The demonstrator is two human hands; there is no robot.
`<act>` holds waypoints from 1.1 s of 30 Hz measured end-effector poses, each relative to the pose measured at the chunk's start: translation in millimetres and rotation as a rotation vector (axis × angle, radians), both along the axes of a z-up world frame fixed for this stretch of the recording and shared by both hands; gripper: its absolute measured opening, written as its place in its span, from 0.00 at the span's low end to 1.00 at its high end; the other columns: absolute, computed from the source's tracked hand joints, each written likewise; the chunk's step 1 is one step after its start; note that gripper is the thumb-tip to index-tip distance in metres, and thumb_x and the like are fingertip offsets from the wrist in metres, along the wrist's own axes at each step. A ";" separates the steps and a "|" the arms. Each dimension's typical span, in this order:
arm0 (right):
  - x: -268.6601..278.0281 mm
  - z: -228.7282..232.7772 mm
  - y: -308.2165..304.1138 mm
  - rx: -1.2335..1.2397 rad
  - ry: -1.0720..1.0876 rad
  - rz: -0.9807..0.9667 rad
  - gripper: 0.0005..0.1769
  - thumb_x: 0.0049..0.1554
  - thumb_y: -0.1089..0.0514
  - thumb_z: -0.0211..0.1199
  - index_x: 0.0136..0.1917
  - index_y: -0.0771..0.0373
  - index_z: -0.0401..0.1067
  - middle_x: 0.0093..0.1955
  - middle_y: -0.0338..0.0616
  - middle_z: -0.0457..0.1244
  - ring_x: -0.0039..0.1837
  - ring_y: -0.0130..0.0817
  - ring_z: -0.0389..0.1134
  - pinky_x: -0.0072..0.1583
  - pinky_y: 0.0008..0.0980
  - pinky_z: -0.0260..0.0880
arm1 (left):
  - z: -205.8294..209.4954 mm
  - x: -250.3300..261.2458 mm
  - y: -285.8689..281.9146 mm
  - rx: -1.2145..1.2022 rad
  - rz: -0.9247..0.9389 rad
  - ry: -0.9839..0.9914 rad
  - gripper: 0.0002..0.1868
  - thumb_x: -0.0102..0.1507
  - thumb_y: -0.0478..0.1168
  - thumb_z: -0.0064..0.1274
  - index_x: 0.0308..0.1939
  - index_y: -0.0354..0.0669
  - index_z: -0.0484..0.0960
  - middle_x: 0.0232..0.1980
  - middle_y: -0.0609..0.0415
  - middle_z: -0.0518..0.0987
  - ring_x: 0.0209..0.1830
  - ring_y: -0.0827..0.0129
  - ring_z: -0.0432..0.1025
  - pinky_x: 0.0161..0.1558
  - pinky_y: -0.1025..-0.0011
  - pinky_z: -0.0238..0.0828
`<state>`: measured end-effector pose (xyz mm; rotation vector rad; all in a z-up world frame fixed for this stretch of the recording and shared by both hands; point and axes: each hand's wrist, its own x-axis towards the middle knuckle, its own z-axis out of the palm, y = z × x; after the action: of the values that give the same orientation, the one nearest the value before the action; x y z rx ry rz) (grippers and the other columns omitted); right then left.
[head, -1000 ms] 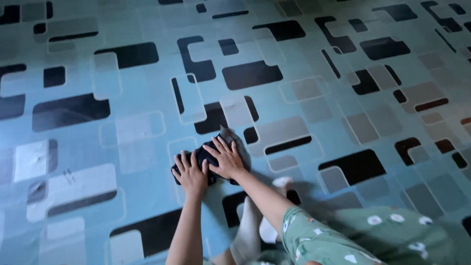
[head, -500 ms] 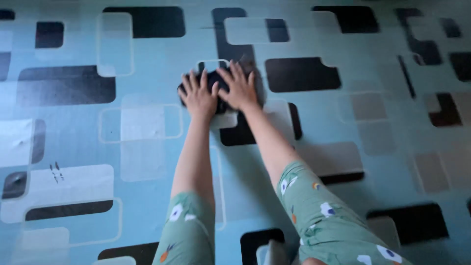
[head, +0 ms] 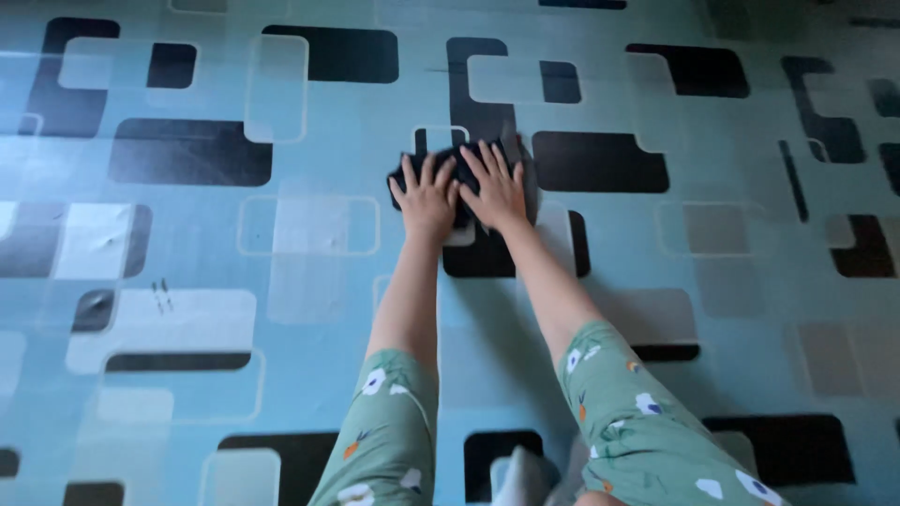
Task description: The person sits on a patterned tiled floor and wipes it with a dark cloth using both hands. The camera remains in a first-person view focused on the hands and floor throughout the clip.
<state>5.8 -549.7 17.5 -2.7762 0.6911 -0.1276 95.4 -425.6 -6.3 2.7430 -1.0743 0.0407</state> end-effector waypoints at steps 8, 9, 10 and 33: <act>-166.9 15.0 87.4 -0.063 0.047 -0.028 0.43 0.60 0.40 0.53 0.85 0.34 0.42 0.86 0.48 0.42 0.85 0.49 0.41 0.74 0.75 0.44 | 15.5 -161.7 91.4 -0.044 -0.102 0.056 0.27 0.72 0.62 0.33 0.77 0.81 0.57 0.82 0.64 0.55 0.84 0.45 0.41 0.72 0.33 0.43; -187.4 15.1 101.2 -0.042 0.072 -0.043 0.43 0.60 0.39 0.52 0.85 0.34 0.41 0.85 0.49 0.42 0.85 0.50 0.41 0.73 0.75 0.44 | 17.7 -179.1 104.5 -0.016 -0.131 0.083 0.28 0.72 0.62 0.33 0.77 0.81 0.57 0.83 0.64 0.54 0.84 0.45 0.41 0.72 0.34 0.43; -203.2 16.6 108.6 -0.048 0.068 -0.060 0.43 0.60 0.39 0.52 0.85 0.34 0.41 0.85 0.49 0.42 0.85 0.50 0.41 0.73 0.75 0.44 | 22.4 -194.6 113.8 -0.023 -0.148 0.078 0.28 0.72 0.62 0.33 0.77 0.81 0.57 0.83 0.64 0.54 0.84 0.45 0.41 0.72 0.34 0.43; -69.1 -13.3 -28.4 -0.030 0.009 -0.056 0.39 0.60 0.36 0.53 0.82 0.32 0.47 0.87 0.51 0.39 0.86 0.49 0.39 0.74 0.75 0.41 | -20.0 -58.4 -23.8 -0.001 -0.082 -0.021 0.26 0.72 0.64 0.26 0.75 0.85 0.58 0.79 0.65 0.60 0.83 0.47 0.44 0.68 0.32 0.46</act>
<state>-63.3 -578.1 4.2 -2.7890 0.7753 -0.1375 37.0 -449.4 -26.4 2.7006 -1.1913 0.0580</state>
